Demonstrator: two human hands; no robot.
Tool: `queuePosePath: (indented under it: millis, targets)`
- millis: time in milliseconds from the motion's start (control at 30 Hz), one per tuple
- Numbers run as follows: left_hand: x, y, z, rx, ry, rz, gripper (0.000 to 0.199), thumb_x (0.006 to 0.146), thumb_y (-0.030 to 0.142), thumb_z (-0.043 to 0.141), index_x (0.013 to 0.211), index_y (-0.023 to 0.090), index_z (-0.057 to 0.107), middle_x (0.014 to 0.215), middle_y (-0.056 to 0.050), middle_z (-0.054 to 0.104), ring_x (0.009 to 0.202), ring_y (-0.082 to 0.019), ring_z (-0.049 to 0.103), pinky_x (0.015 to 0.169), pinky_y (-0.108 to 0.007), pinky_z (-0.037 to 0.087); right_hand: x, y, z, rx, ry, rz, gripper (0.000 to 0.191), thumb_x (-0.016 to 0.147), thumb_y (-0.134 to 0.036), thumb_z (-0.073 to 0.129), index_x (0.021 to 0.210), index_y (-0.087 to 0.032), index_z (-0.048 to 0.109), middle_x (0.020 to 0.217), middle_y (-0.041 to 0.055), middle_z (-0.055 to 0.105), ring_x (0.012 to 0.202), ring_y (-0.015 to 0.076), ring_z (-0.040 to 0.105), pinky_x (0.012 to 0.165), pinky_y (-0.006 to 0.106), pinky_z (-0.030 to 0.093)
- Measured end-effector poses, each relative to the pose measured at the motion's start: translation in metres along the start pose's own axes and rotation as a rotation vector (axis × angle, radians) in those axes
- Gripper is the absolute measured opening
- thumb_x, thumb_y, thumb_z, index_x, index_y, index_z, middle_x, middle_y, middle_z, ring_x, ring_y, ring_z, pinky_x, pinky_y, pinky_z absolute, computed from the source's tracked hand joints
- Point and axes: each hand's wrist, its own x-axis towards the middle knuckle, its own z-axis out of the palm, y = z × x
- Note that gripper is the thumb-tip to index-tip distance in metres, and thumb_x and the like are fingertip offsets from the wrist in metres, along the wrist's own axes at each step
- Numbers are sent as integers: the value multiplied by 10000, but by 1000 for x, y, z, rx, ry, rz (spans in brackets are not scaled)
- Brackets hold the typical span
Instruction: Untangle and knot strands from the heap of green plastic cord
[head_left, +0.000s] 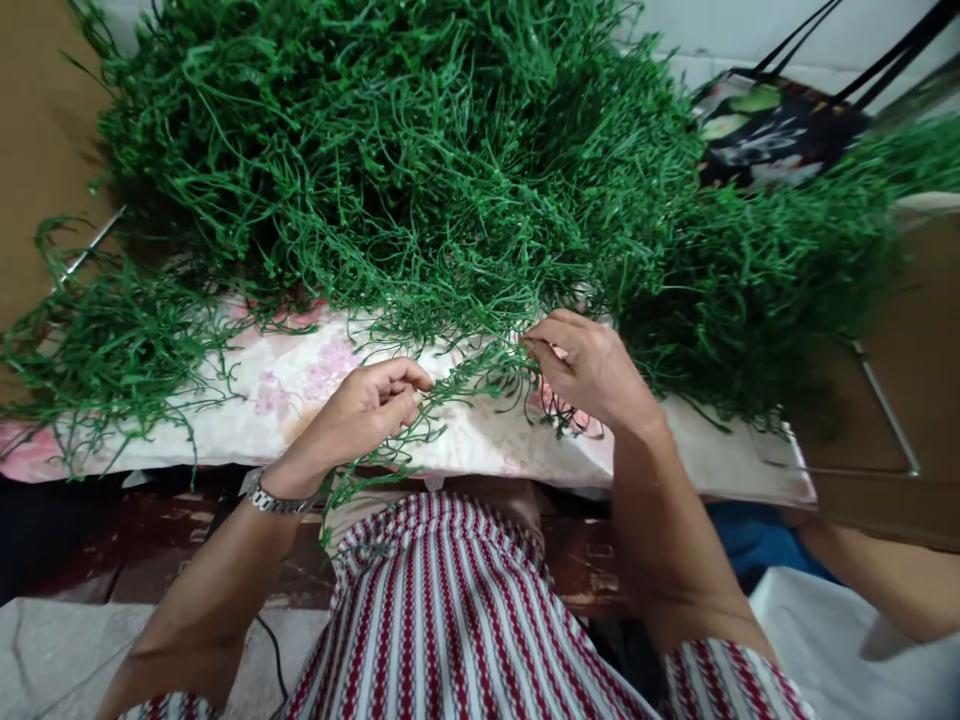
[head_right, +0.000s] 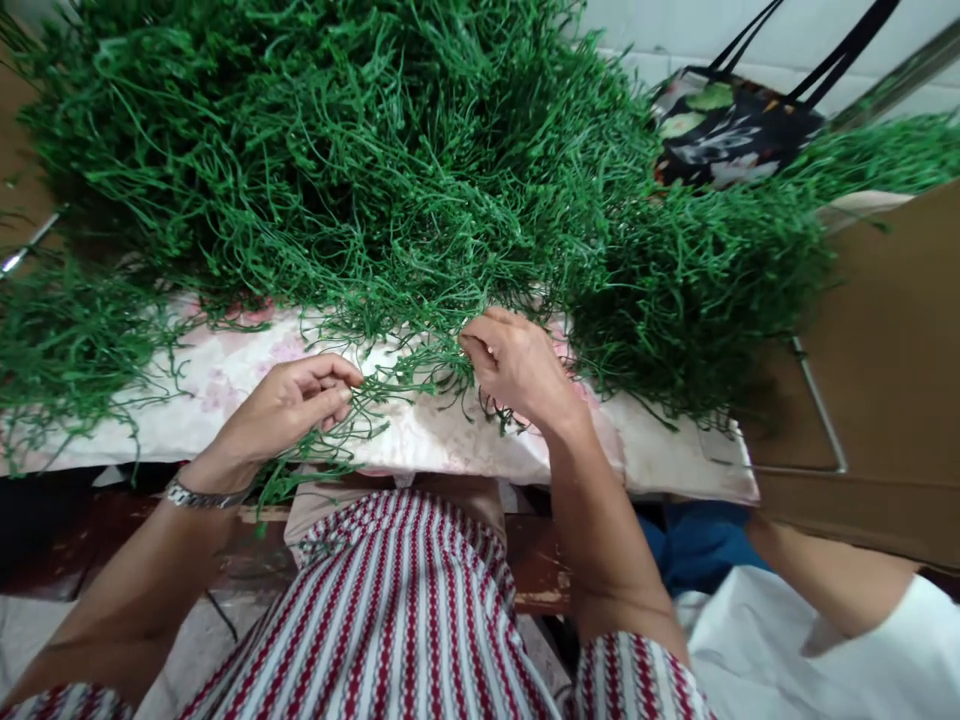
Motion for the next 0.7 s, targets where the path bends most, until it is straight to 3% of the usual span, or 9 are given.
queuePosePath:
  millis: [133,400,567,700]
  targets:
    - [4,0,2,-64,61,9,112,721,168,564,828,137,576,512,37,507,428,-53,434,397,-154,330,-1,4,3,159,-48,-36,215,870,-191,418,831,-136,623,799,62,605,719,136,543,652,245,387]
    - [2,1,1,-205,97,24,121,725,199,587,829,137,602,518,29,499,430,-65,443,392,-172,338,-10,9,0,452,-121,4,302,900,-287,381,651,-149,481,594,-15,456,553,82,408,542,205,337]
    - [1,3,3,53,50,55,123,755,199,545,855,144,591,536,40,473,457,-70,410,430,-186,314,-14,1,-16,375,96,53,262,902,-308,423,717,-150,520,566,-35,421,510,67,379,496,190,307]
    - [3,6,2,364,44,169,164,802,231,510,920,159,599,691,0,540,617,-113,498,565,-232,397,-12,-8,-38,203,184,33,242,899,-315,450,760,-162,576,588,-14,509,513,78,426,509,203,332]
